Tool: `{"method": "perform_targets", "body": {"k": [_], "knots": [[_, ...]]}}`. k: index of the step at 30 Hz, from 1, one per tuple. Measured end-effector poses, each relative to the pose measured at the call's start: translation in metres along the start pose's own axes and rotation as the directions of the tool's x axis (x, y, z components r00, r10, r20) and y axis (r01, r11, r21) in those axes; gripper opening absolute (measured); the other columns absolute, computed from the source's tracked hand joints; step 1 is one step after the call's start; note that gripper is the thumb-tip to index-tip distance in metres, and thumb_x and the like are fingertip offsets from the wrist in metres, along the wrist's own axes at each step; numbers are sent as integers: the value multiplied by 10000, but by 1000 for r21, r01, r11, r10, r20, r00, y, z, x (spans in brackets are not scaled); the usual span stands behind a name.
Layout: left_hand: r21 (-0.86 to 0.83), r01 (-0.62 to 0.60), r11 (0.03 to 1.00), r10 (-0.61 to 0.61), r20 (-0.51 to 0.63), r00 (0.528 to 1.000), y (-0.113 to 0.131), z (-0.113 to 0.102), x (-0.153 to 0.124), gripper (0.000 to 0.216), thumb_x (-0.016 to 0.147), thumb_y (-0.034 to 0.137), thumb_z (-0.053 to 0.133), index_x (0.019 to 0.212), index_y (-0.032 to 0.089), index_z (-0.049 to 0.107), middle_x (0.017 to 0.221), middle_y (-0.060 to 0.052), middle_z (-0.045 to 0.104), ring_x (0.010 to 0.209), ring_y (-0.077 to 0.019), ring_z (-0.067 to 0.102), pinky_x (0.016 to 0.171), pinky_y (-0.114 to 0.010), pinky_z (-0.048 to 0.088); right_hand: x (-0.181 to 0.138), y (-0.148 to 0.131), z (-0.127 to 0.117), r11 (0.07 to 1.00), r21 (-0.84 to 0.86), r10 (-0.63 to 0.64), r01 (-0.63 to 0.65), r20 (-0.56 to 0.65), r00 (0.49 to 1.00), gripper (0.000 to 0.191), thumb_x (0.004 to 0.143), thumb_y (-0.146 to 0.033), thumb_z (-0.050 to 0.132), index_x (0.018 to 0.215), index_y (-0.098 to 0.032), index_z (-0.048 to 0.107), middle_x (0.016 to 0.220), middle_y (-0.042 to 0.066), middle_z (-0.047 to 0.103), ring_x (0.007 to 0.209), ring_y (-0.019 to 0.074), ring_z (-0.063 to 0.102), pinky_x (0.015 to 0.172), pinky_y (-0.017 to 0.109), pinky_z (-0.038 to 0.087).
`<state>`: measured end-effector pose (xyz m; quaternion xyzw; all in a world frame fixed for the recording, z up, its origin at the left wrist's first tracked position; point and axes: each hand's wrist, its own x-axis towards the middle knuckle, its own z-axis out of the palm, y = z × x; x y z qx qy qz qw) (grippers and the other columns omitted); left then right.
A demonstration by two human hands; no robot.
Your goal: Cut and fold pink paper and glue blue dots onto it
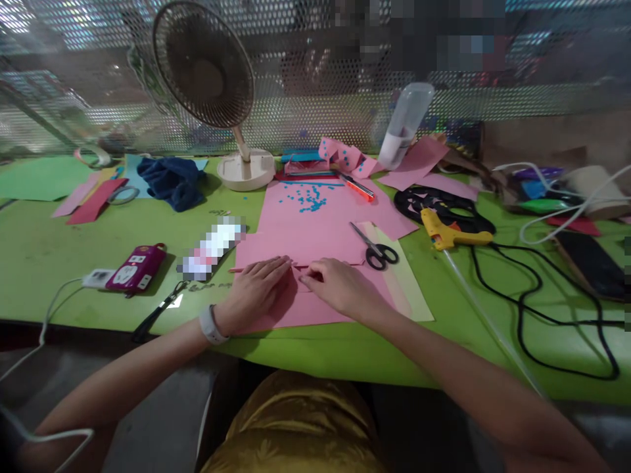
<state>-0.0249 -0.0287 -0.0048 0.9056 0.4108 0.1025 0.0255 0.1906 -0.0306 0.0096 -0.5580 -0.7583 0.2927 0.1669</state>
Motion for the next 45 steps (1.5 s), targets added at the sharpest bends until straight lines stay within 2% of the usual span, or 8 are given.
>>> {"method": "perform_targets", "body": {"k": [4, 9, 13, 16, 22, 27, 34, 45], "knots": [[-37, 36, 999, -34, 48, 998, 2, -3, 4, 489, 909, 145, 395, 1395, 111, 430, 1424, -146, 511, 1324, -224, 469, 1066, -416, 402, 2, -5, -3, 1000, 24, 8, -6, -74, 997, 237, 918, -364, 524, 822, -190, 652, 880, 56, 683, 791, 172, 605, 699, 271, 418], [-2, -35, 999, 35, 75, 997, 3, 5, 7, 526, 893, 92, 362, 1419, 83, 391, 1508, -150, 398, 1410, -237, 348, 1154, -457, 279, 0, -4, -7, 999, 30, 25, -22, -87, 996, 235, 929, -370, 515, 851, -195, 653, 887, 46, 688, 792, 168, 599, 679, 265, 408], [-46, -46, 998, 48, 51, 998, 1, 2, 11, 484, 923, 160, 395, 1404, 110, 421, 1466, -137, 463, 1358, -250, 425, 1107, -447, 355, -4, 2, -4, 997, -52, -54, 50, -82, 995, 234, 932, -388, 522, 880, -212, 668, 925, 41, 706, 858, 184, 610, 734, 286, 409], [-115, -23, 993, 25, 15, 1000, -3, -4, 16, 443, 907, 184, 461, 1348, 148, 485, 1358, -116, 572, 1250, -249, 524, 1033, -438, 435, -3, 3, -2, 993, -109, -54, 44, -94, 994, 210, 923, -380, 540, 906, -209, 661, 908, 49, 709, 857, 190, 617, 712, 287, 407], [-193, -15, 981, 3, -65, 998, -7, -3, 24, 394, 885, 132, 495, 1278, 144, 529, 1220, -122, 622, 1131, -238, 562, 974, -434, 481, 3, 5, -4, 996, 70, 56, -55, -10, 998, 181, 882, -388, 586, 968, -232, 619, 834, 12, 705, 731, 149, 631, 585, 236, 394], [-68, 4, 998, -15, -169, 985, 3, -9, 14, 334, 926, 185, 490, 1251, 150, 557, 1278, -131, 597, 1152, -272, 544, 977, -469, 462, 7, 4, -8, 990, 102, 94, -94, 14, 996, 134, 856, -344, 604, 875, -221, 653, 842, 21, 717, 742, 152, 644, 597, 240, 409], [13, -257, 966, 257, -72, 964, 7, -11, -1, 264, 946, 158, 430, 1123, 114, 622, 1105, -116, 675, 989, -233, 627, 874, -392, 534, 7, -1, -12, 976, 174, 124, -128, 31, 992, 131, 836, -330, 637, 904, -227, 682, 848, 15, 729, 756, 154, 663, 606, 240, 432], [74, -265, 961, 273, -137, 952, 6, -8, 2, 230, 924, 141, 468, 1082, 106, 633, 1065, -113, 684, 926, -225, 638, 818, -381, 554, 9, -3, -12, 977, 171, 124, -127, 30, 992, 159, 857, -298, 608, 952, -249, 725, 861, 7, 739, 791, 152, 668, 629, 232, 426]]}}
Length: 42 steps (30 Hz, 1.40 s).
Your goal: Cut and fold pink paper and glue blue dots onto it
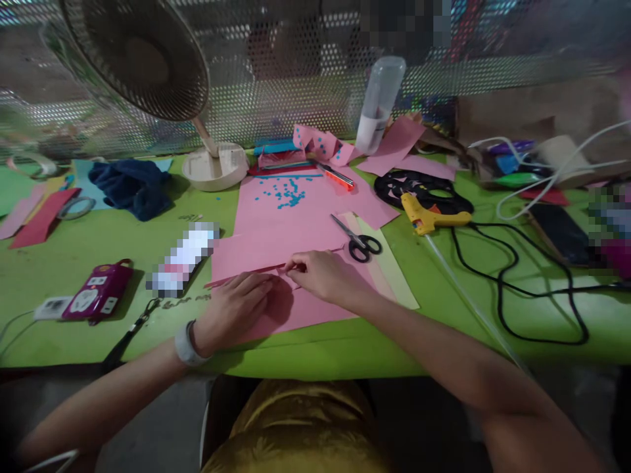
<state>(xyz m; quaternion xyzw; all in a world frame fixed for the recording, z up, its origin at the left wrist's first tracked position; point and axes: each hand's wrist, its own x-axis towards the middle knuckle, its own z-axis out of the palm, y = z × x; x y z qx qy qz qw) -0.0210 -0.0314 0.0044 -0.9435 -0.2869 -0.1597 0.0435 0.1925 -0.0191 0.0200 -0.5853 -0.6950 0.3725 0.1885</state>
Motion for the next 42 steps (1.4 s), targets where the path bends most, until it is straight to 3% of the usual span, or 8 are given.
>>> {"method": "perform_targets", "body": {"k": [8, 15, 19, 24, 30, 34, 42], "knots": [[11, 20, 1000, -20, 12, 1000, 0, 3, -2, 220, 912, 139, 497, 1097, 120, 616, 1065, -106, 677, 932, -227, 634, 820, -380, 545, -3, -13, 0, 992, -107, 61, -68, -62, 996, 183, 889, -331, 568, 877, -225, 717, 805, 8, 736, 727, 148, 632, 598, 246, 361], [4, 26, 1000, -26, 11, 1000, 0, 4, -2, 231, 917, 136, 478, 1106, 121, 611, 1058, -100, 680, 923, -224, 634, 816, -382, 548, -3, -17, 2, 993, -87, 80, -86, -68, 994, 160, 856, -305, 602, 756, -206, 680, 776, 8, 724, 718, 148, 636, 626, 247, 368], [-12, 29, 1000, -29, -6, 1000, 0, 5, -1, 233, 915, 126, 479, 1106, 116, 611, 1044, -108, 680, 914, -222, 636, 803, -383, 550, -3, -14, 4, 999, -41, 22, -26, -102, 995, 140, 866, -281, 600, 776, -195, 665, 872, 18, 713, 770, 139, 614, 665, 242, 380], [-40, 24, 999, -24, 4, 1000, 0, 5, -2, 243, 915, 123, 474, 1119, 117, 606, 1051, -115, 675, 923, -224, 638, 805, -402, 553, -3, -2, 10, 999, 34, 17, -13, -112, 994, 149, 901, -304, 549, 831, -201, 631, 761, -5, 681, 697, 132, 580, 614, 241, 355], [-25, 16, 1000, -15, 9, 1000, 0, 4, -3, 250, 913, 130, 491, 1139, 110, 597, 1063, -110, 676, 923, -227, 638, 810, -397, 552, 0, 0, 16, 996, 80, 42, -31, -131, 991, 84, 830, -249, 617, 907, -221, 597, 730, -27, 686, 681, 131, 606, 603, 238, 371], [-5, 17, 1000, -17, 9, 1000, 0, 5, -3, 225, 909, 138, 493, 1103, 118, 603, 1034, -102, 679, 886, -226, 641, 775, -384, 550, 2, -6, 15, 998, 43, 50, -45, -128, 990, 69, 834, -253, 622, 896, -229, 599, 739, -27, 698, 707, 134, 625, 632, 245, 387], [-6, 12, 1000, -12, -4, 1000, -1, 9, -4, 277, 888, 82, 451, 1119, 129, 596, 1017, -93, 679, 884, -219, 645, 773, -373, 545, 7, -3, 20, 975, -216, 13, -47, -157, 987, 146, 899, -326, 544, 1024, -265, 587, 796, 2, 718, 788, 186, 627, 651, 268, 372]]}}
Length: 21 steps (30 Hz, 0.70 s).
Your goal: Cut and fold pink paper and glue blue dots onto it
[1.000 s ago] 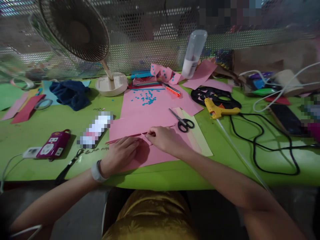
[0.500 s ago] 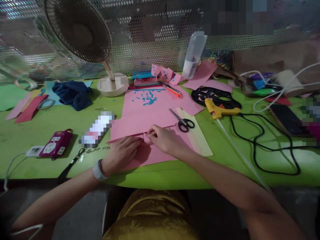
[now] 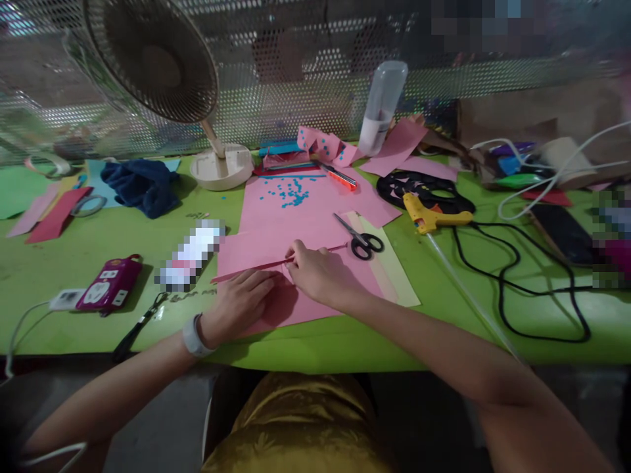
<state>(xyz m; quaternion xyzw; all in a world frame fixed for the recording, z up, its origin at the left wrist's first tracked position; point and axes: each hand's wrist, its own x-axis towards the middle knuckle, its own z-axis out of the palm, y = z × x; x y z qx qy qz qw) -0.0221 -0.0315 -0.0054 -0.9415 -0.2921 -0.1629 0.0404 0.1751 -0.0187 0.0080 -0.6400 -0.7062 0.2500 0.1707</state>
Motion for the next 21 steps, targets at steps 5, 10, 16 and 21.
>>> {"method": "perform_targets", "body": {"k": [5, 10, 16, 21], "knots": [[3, 1, 1000, -1, 36, 999, 0, -3, -1, 260, 924, 141, 443, 1136, 121, 593, 1049, -111, 675, 924, -232, 647, 779, -390, 551, -2, 2, 1, 1000, -1, -10, 10, 14, 1000, 179, 925, -339, 501, 1062, -260, 584, 848, 19, 723, 791, 189, 627, 648, 268, 380], [30, -15, 999, 15, 19, 1000, 1, -4, 0, 261, 911, 122, 460, 1133, 132, 597, 1043, -99, 683, 901, -218, 652, 781, -368, 547, -2, 2, 0, 1000, -8, -11, 11, 11, 1000, 194, 934, -337, 491, 1086, -259, 584, 864, 26, 723, 796, 193, 627, 658, 271, 388], [16, -30, 999, 31, -20, 999, 0, -2, 0, 254, 904, 106, 453, 1109, 117, 600, 1010, -104, 690, 873, -219, 660, 748, -364, 547, -3, 4, -1, 999, -26, -36, 36, 10, 999, 220, 949, -359, 465, 1107, -264, 585, 872, 30, 719, 818, 204, 635, 648, 269, 385], [-1, -37, 999, 37, 2, 999, -2, -5, -2, 266, 930, 122, 435, 1150, 136, 584, 1089, -99, 686, 933, -222, 660, 771, -365, 553, -5, 5, -2, 996, -43, -76, 76, -2, 997, 250, 956, -348, 458, 1159, -262, 575, 895, 39, 725, 856, 218, 637, 685, 281, 397]]}}
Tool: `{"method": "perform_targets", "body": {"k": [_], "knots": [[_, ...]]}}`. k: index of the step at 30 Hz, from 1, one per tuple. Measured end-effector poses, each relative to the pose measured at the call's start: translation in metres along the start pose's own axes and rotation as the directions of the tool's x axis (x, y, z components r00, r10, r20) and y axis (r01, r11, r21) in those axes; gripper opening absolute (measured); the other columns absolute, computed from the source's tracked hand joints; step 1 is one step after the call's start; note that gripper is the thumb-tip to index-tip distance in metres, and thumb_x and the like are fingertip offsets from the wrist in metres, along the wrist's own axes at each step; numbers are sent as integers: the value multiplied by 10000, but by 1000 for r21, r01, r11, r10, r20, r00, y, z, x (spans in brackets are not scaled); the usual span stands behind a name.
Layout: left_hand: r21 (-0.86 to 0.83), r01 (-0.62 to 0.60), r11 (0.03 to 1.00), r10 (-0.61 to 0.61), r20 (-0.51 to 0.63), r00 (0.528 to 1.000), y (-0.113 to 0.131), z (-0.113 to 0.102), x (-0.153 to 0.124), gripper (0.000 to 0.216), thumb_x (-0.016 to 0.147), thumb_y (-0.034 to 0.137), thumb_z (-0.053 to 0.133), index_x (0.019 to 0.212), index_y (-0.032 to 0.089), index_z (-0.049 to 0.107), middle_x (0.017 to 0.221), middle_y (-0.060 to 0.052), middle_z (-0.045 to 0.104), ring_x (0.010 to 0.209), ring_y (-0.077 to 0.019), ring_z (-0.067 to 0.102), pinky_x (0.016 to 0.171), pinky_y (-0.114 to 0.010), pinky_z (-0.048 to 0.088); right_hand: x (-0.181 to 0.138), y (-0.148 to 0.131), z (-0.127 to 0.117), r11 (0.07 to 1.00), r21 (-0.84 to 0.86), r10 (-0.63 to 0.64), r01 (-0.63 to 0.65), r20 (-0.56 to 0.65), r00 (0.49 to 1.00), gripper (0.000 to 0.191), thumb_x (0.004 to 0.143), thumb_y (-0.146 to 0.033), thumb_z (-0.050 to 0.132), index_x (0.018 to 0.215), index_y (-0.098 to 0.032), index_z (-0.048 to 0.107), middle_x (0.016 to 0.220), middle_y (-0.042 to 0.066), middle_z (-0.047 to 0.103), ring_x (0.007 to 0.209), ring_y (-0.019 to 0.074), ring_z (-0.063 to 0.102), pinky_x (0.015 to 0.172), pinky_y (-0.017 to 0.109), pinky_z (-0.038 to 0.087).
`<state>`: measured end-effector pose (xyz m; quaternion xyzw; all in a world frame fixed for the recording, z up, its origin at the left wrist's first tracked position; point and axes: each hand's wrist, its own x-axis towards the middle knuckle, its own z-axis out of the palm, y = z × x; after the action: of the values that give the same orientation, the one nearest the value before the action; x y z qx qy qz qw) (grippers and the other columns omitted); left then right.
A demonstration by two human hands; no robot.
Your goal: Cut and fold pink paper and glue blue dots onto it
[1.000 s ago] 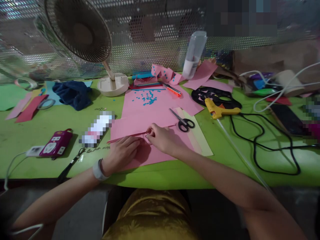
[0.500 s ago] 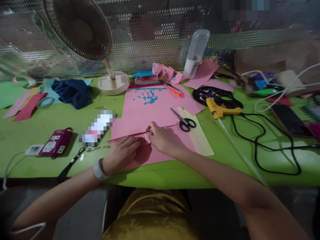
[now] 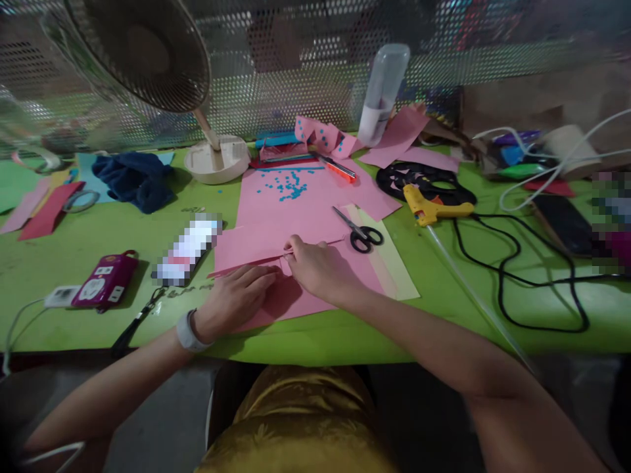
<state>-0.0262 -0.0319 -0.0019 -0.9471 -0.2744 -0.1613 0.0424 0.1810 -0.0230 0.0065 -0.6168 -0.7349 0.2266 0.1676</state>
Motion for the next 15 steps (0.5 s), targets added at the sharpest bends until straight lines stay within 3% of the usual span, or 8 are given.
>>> {"method": "perform_targets", "body": {"k": [7, 15], "knots": [[20, -35, 999, 34, 68, 997, -1, -2, 2, 308, 933, 198, 468, 1216, 157, 585, 1138, -126, 640, 980, -263, 621, 770, -420, 548, 0, -1, -1, 999, -40, -23, 24, 14, 1000, 256, 958, -339, 459, 1163, -260, 589, 883, 37, 729, 854, 218, 633, 730, 297, 411], [-24, -34, 999, 37, 97, 995, 1, -5, 4, 382, 954, 483, 440, 993, 179, 667, 1154, -117, 601, 1039, -267, 577, 825, -418, 513, 0, -1, -2, 1000, -16, -15, 15, 21, 1000, 254, 940, -339, 488, 1153, -256, 599, 884, 43, 726, 849, 218, 635, 735, 303, 417]]}}
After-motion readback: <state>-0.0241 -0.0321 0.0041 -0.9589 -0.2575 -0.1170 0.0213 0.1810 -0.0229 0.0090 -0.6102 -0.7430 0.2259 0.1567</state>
